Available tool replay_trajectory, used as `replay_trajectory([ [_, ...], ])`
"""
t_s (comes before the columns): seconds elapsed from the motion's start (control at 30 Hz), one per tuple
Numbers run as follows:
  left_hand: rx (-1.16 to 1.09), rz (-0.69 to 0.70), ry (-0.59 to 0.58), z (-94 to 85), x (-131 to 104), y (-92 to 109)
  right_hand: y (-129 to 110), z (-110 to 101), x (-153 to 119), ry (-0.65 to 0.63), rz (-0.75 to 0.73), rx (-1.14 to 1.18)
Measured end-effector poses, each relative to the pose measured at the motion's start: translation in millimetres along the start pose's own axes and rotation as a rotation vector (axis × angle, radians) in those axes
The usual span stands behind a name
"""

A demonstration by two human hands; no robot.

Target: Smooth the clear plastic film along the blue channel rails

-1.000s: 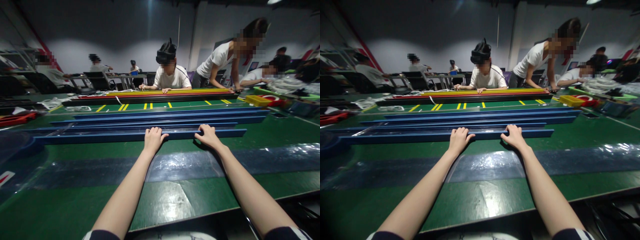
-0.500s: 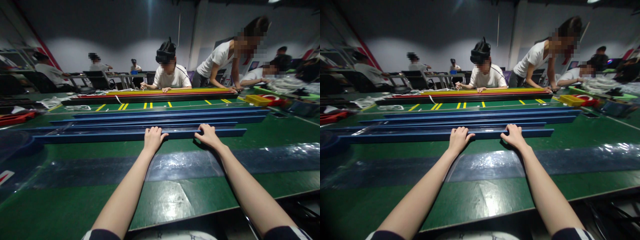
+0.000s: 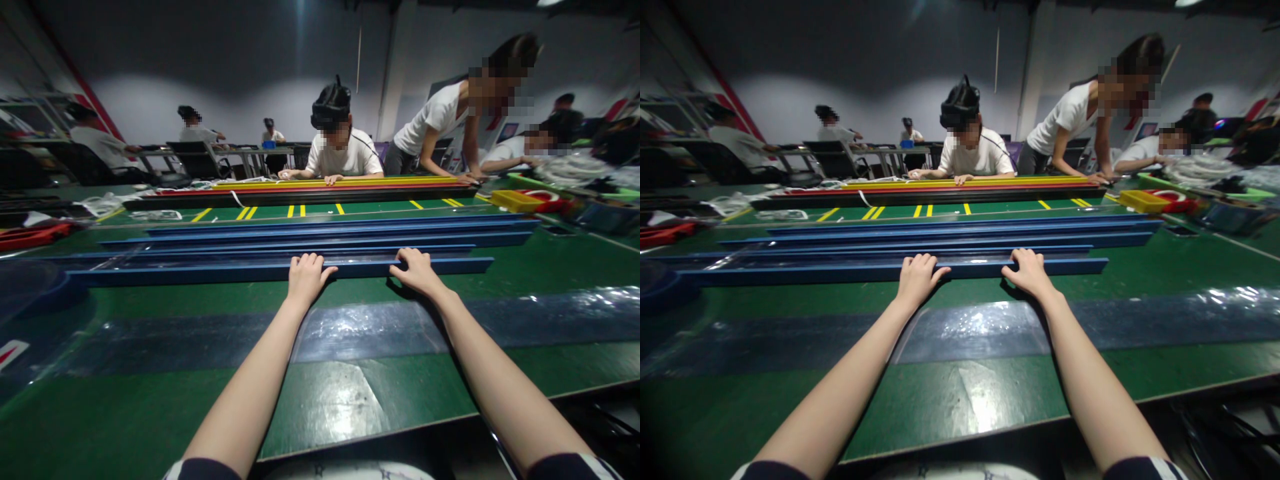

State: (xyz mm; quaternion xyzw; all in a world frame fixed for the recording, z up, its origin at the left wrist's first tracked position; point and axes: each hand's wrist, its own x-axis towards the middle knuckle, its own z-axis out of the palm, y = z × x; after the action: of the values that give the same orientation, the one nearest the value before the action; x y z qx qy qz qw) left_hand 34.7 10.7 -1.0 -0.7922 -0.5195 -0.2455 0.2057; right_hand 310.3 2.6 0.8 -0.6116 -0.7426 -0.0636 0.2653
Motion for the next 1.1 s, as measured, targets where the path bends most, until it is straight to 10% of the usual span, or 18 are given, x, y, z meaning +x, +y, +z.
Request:
replay_trajectory([
  [1.1, 0.004, -0.003, -0.010, -0.7, 1.2, 0.6, -1.8, -1.4, -0.4, -0.063, 0.018, -0.044],
])
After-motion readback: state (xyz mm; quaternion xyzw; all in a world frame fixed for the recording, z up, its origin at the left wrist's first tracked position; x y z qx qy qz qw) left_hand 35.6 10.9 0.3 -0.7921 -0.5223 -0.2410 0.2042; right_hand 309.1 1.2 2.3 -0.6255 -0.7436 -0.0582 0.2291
